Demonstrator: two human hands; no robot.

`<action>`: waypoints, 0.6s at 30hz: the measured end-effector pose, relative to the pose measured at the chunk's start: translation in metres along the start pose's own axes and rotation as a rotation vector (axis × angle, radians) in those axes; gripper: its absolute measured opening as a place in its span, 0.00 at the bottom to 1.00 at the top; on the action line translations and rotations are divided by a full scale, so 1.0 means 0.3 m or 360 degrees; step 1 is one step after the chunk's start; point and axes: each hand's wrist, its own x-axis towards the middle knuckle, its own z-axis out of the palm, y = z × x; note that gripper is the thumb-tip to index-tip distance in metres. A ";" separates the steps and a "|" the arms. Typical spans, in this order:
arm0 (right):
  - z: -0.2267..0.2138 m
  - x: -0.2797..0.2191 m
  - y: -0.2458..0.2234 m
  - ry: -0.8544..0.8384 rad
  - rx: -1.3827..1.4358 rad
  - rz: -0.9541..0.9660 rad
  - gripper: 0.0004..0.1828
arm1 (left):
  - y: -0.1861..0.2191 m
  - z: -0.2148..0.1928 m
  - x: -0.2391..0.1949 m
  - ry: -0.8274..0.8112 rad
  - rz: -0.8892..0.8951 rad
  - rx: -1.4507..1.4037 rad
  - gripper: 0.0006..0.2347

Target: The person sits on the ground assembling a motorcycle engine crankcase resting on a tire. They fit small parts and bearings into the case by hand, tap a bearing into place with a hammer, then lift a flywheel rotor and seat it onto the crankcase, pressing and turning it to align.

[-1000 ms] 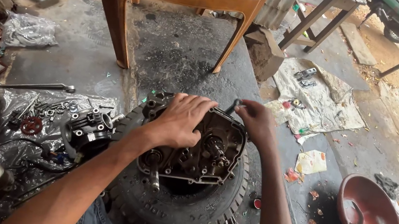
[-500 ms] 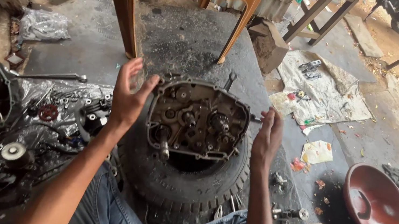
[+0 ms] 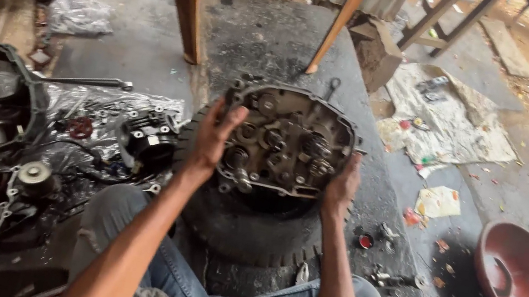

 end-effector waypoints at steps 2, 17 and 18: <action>0.000 0.014 0.051 -0.0049 0.0200 -0.0047 0.40 | 0.029 0.010 -0.029 0.0082 0.0121 0.0008 0.42; -0.089 -0.246 -0.268 -0.0126 -0.0786 -0.0360 0.23 | 0.025 -0.164 -0.014 -0.0030 0.0031 0.0399 0.32; -0.079 -0.328 -0.284 -0.0165 -0.0762 -0.0380 0.23 | -0.035 -0.252 0.018 0.0018 0.0041 0.0407 0.32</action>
